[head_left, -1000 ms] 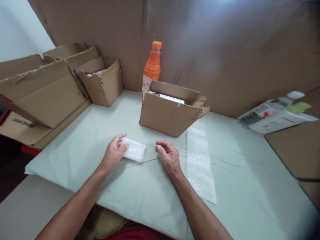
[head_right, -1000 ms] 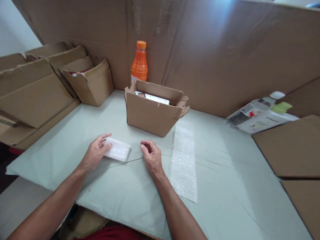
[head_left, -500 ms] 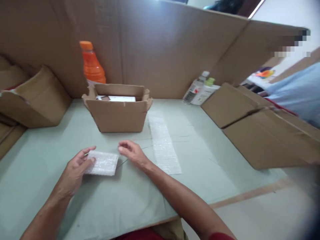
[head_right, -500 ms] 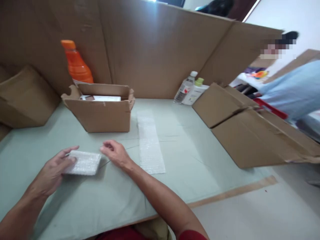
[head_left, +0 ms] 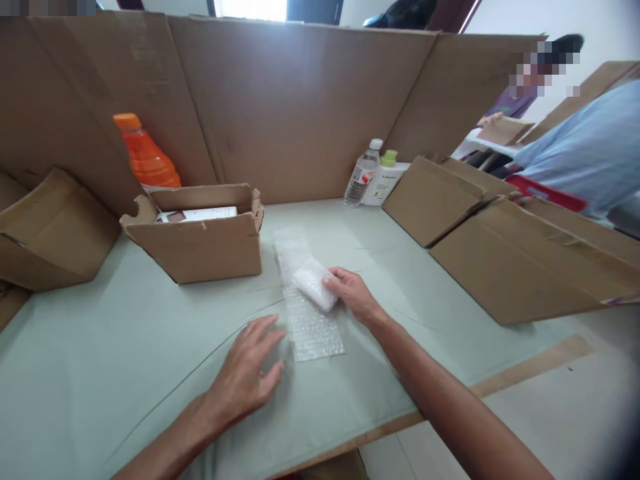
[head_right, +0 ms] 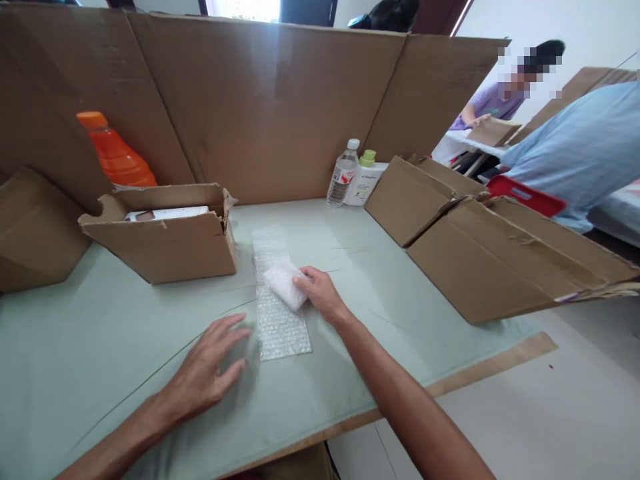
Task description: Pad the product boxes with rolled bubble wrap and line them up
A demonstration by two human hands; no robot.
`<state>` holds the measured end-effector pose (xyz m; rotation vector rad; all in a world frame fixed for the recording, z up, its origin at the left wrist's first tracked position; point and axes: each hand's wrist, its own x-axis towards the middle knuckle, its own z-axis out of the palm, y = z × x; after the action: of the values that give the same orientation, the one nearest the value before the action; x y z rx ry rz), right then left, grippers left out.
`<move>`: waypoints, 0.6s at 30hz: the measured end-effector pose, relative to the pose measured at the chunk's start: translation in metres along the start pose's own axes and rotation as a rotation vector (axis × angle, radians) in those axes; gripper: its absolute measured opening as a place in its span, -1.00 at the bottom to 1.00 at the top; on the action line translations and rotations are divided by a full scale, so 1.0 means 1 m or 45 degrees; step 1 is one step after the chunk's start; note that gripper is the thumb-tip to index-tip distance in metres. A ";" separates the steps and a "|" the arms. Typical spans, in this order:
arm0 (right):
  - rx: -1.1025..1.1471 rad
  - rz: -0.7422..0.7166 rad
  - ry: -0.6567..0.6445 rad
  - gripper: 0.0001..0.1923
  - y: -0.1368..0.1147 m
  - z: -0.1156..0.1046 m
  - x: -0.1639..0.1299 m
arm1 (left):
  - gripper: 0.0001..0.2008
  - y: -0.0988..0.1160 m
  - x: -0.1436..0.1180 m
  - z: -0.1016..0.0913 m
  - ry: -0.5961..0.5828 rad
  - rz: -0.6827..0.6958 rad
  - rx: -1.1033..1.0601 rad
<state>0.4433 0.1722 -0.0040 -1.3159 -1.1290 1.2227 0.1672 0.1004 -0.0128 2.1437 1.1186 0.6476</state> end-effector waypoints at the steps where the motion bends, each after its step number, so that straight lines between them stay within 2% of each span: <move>1: -0.013 0.015 0.006 -0.63 -0.001 -0.011 0.006 | -0.52 0.003 0.006 0.009 -0.079 0.099 0.100; 4: -0.122 0.033 -0.048 -0.64 -0.009 -0.028 0.031 | -0.42 0.008 0.022 0.025 -0.251 0.245 0.326; 6: -0.239 -0.011 -0.067 -0.68 -0.019 -0.024 0.059 | -0.46 0.010 0.027 0.028 -0.284 0.284 0.426; 8: -0.316 -0.058 -0.059 -0.74 -0.032 -0.009 0.097 | -0.51 0.010 0.023 0.027 -0.253 0.314 0.493; 11: -0.328 -0.140 -0.015 -0.77 -0.052 0.025 0.159 | -0.53 0.009 0.006 0.025 -0.146 0.365 0.554; 13: -0.435 -0.314 0.096 -0.75 -0.058 0.045 0.187 | -0.52 0.010 -0.009 0.025 -0.092 0.391 0.576; 15: -0.506 -0.425 0.106 -0.72 -0.054 0.054 0.192 | -0.50 0.012 -0.022 0.026 -0.081 0.393 0.580; 16: -0.519 -0.448 0.047 -0.70 -0.049 0.053 0.184 | -0.49 0.014 -0.028 0.026 -0.090 0.387 0.576; 18: -0.546 -0.466 -0.150 -0.68 -0.033 0.040 0.147 | -0.45 0.018 -0.035 0.026 -0.126 0.372 0.563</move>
<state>0.4121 0.3233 0.0149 -1.2776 -1.7007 0.8212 0.1757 0.0547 -0.0221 2.7195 0.9696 0.4395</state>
